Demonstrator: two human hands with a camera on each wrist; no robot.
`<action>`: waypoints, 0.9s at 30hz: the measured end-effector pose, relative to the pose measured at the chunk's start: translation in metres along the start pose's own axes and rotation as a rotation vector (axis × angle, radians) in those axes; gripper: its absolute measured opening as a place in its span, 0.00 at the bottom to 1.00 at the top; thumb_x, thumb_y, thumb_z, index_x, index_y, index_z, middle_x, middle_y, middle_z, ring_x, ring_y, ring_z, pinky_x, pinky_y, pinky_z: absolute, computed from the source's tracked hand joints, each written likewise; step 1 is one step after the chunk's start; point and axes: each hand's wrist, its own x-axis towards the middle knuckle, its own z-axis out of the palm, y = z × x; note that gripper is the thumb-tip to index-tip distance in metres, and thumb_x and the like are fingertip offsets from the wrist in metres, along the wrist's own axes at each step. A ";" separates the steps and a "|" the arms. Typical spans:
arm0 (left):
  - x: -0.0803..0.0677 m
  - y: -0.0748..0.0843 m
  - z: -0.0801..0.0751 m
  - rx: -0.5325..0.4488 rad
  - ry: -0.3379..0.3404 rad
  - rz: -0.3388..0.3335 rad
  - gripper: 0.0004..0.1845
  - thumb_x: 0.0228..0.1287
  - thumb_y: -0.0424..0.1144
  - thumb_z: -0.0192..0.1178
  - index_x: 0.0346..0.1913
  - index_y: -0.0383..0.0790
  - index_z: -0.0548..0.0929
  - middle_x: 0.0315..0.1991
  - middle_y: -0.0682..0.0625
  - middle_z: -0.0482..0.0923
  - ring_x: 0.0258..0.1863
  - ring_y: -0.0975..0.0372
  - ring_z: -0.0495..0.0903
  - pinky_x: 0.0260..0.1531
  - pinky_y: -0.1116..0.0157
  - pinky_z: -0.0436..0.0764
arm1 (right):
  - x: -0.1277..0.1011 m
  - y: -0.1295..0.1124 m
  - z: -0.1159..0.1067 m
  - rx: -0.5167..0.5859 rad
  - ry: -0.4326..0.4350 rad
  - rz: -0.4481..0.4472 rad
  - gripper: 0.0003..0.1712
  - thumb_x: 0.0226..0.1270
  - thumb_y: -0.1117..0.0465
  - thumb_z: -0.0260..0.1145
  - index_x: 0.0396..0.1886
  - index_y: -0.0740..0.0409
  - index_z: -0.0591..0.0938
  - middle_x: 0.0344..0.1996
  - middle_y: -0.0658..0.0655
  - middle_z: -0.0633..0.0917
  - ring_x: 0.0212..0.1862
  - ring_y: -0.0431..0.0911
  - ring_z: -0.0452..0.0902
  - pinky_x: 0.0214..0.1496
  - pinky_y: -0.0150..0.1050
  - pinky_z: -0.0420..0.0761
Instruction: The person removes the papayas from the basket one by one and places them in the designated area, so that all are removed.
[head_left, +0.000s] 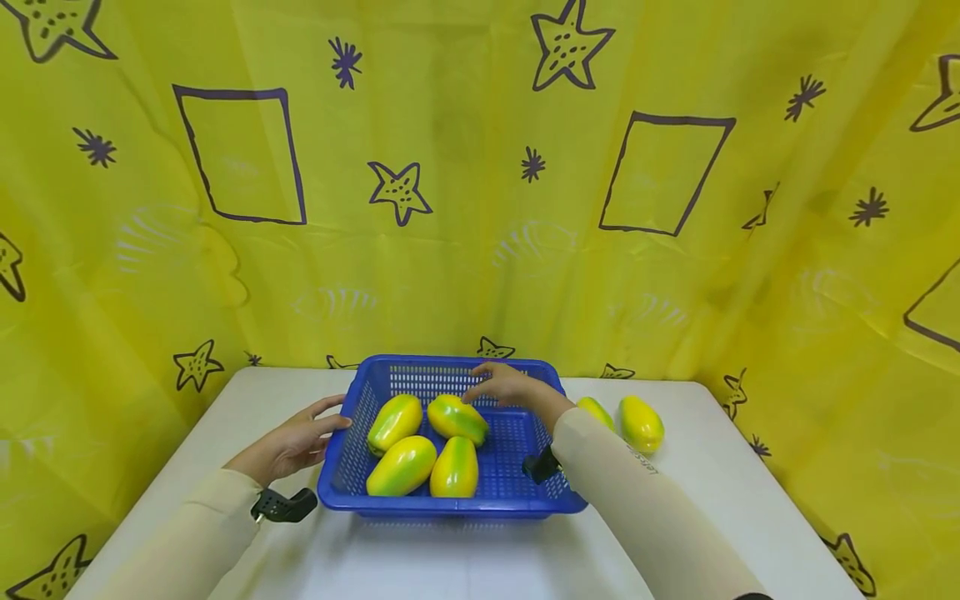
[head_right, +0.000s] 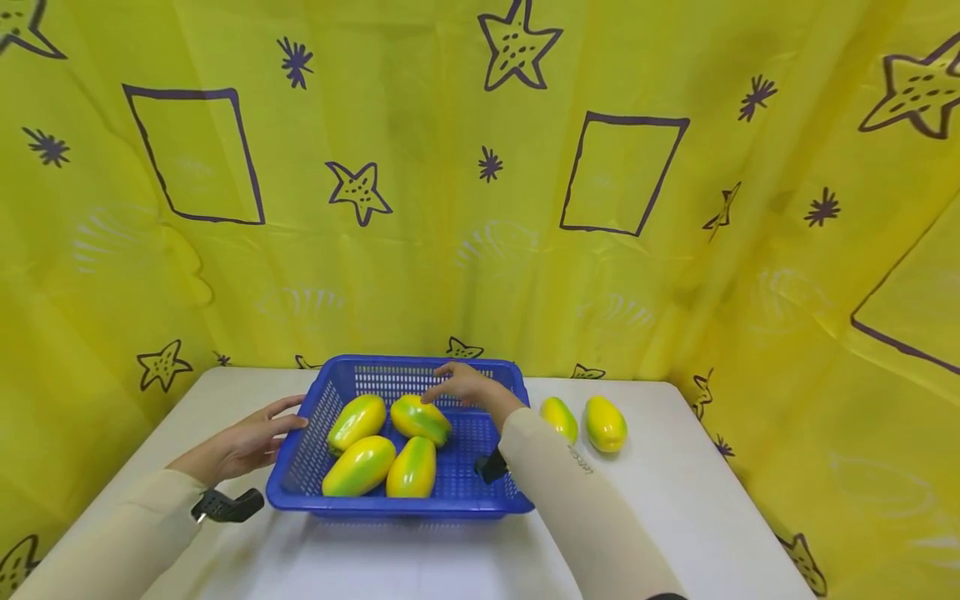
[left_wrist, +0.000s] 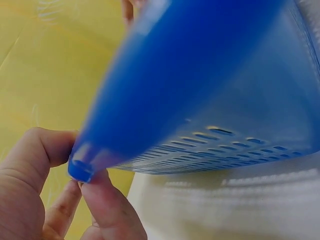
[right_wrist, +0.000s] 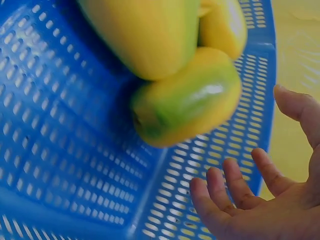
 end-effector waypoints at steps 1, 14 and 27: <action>0.000 0.000 0.000 0.002 0.002 0.000 0.44 0.67 0.42 0.62 0.79 0.45 0.48 0.58 0.37 0.75 0.41 0.57 0.83 0.42 0.64 0.86 | 0.001 0.002 0.003 -0.005 0.008 -0.006 0.38 0.57 0.55 0.74 0.67 0.57 0.72 0.68 0.63 0.70 0.67 0.60 0.68 0.67 0.58 0.71; 0.000 -0.001 0.002 -0.007 0.018 -0.004 0.45 0.66 0.42 0.63 0.79 0.46 0.49 0.62 0.34 0.72 0.42 0.56 0.83 0.44 0.63 0.86 | 0.014 0.018 0.030 -0.086 0.049 -0.100 0.37 0.53 0.56 0.76 0.64 0.58 0.74 0.58 0.63 0.78 0.59 0.56 0.74 0.65 0.54 0.74; 0.000 -0.002 0.001 -0.002 0.019 -0.004 0.45 0.66 0.43 0.63 0.79 0.47 0.49 0.64 0.32 0.70 0.44 0.55 0.84 0.46 0.60 0.85 | 0.022 0.033 0.033 -0.028 0.004 -0.101 0.34 0.54 0.54 0.75 0.62 0.55 0.76 0.57 0.61 0.79 0.56 0.54 0.75 0.66 0.55 0.73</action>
